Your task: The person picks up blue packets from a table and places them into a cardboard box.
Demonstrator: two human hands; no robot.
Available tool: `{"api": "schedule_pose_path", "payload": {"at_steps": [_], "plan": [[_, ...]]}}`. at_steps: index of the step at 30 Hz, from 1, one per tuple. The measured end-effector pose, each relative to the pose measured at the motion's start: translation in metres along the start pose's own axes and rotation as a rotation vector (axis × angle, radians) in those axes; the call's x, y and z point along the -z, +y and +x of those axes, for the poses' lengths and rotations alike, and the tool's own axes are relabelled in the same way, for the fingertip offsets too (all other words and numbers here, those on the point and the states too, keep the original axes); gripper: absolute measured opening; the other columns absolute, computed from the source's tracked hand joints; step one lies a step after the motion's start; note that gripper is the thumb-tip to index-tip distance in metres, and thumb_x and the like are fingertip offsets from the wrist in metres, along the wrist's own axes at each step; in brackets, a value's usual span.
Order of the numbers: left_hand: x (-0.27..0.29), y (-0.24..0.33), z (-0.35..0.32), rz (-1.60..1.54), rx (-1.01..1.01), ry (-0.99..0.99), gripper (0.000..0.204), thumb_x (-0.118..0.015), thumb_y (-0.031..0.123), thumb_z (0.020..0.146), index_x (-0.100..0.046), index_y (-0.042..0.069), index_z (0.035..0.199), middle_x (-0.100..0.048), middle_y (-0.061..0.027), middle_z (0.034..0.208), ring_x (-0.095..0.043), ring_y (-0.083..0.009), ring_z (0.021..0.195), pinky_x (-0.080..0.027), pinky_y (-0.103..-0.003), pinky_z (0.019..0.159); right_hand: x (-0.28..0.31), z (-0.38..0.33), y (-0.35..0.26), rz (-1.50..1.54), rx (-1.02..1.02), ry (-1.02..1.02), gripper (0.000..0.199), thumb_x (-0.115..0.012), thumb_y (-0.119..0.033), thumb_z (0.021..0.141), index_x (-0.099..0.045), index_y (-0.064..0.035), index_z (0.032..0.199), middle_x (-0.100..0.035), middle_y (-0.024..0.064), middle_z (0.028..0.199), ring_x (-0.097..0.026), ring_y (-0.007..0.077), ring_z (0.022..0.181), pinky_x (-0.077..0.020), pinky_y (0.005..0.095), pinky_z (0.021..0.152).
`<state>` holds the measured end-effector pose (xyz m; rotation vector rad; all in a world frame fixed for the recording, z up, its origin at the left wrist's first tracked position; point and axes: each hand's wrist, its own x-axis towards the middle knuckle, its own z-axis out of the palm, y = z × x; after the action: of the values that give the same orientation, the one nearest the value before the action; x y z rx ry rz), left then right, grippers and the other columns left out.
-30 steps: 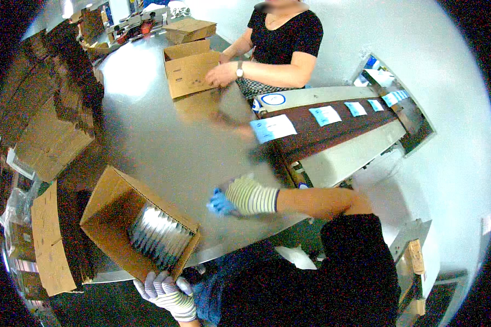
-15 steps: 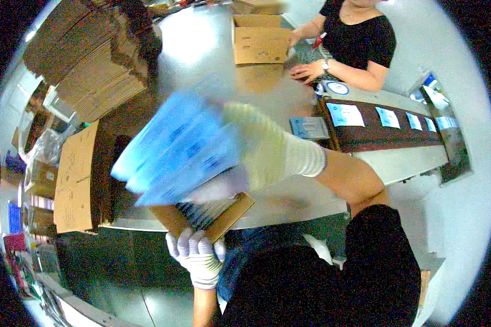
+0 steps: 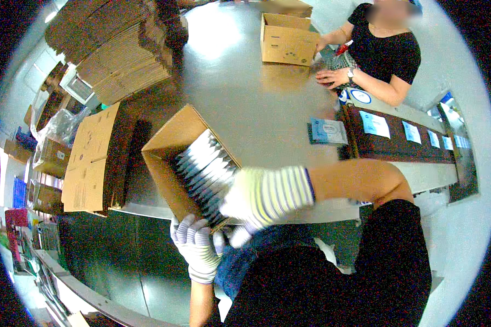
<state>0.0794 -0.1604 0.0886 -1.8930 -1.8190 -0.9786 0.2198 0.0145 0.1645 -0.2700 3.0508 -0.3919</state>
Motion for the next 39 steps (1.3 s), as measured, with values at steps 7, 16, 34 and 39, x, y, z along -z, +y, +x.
{"api": "schedule_pose_path", "payload": {"at_steps": [7,16,34,39], "plan": [[-0.010,-0.013,0.011,-0.163,-0.039,-0.071,0.041,-0.055,0.034,0.087,-0.047,0.007,0.117,-0.052,-0.0163,0.126,-0.042,-0.0394,0.124,-0.032,-0.053,0.103,-0.046,-0.019,-0.041,-0.213,-0.163,0.393,0.013,-0.053,-0.017,0.081,-0.058,-0.0056,0.083,-0.054,0.0076,0.060,-0.057,0.0235,0.052,-0.0441,0.0405,0.043],[0.004,-0.020,0.008,0.122,0.135,-0.081,0.055,-0.064,0.015,0.078,-0.043,0.006,0.127,-0.050,-0.0185,0.126,-0.039,-0.0455,0.125,-0.032,-0.053,0.103,0.013,0.099,0.256,-0.593,-1.144,0.565,0.061,-0.052,-0.024,0.085,-0.035,0.0056,0.136,-0.039,0.0247,0.138,-0.037,0.0383,0.129,-0.0242,0.0548,0.108],[0.093,-0.221,0.011,0.827,0.470,-0.133,0.058,-0.069,0.015,0.075,-0.047,0.007,0.128,-0.051,-0.0140,0.129,-0.039,-0.0373,0.127,-0.030,-0.047,0.108,-0.172,0.012,0.048,-0.021,-0.614,0.395,0.050,-0.050,-0.037,0.090,-0.048,-0.0065,0.129,-0.042,0.0164,0.137,-0.035,0.0318,0.132,-0.0224,0.0465,0.112],[0.089,-0.146,0.040,0.682,0.111,-0.065,0.046,-0.065,0.015,0.077,-0.054,0.007,0.121,-0.058,-0.0121,0.117,-0.050,-0.0337,0.117,-0.037,-0.046,0.102,-0.169,0.000,0.050,0.010,-0.716,0.402,0.051,-0.050,-0.038,0.090,-0.049,-0.0054,0.129,-0.043,0.0167,0.138,-0.035,0.0323,0.132,-0.0240,0.0466,0.112]]}}
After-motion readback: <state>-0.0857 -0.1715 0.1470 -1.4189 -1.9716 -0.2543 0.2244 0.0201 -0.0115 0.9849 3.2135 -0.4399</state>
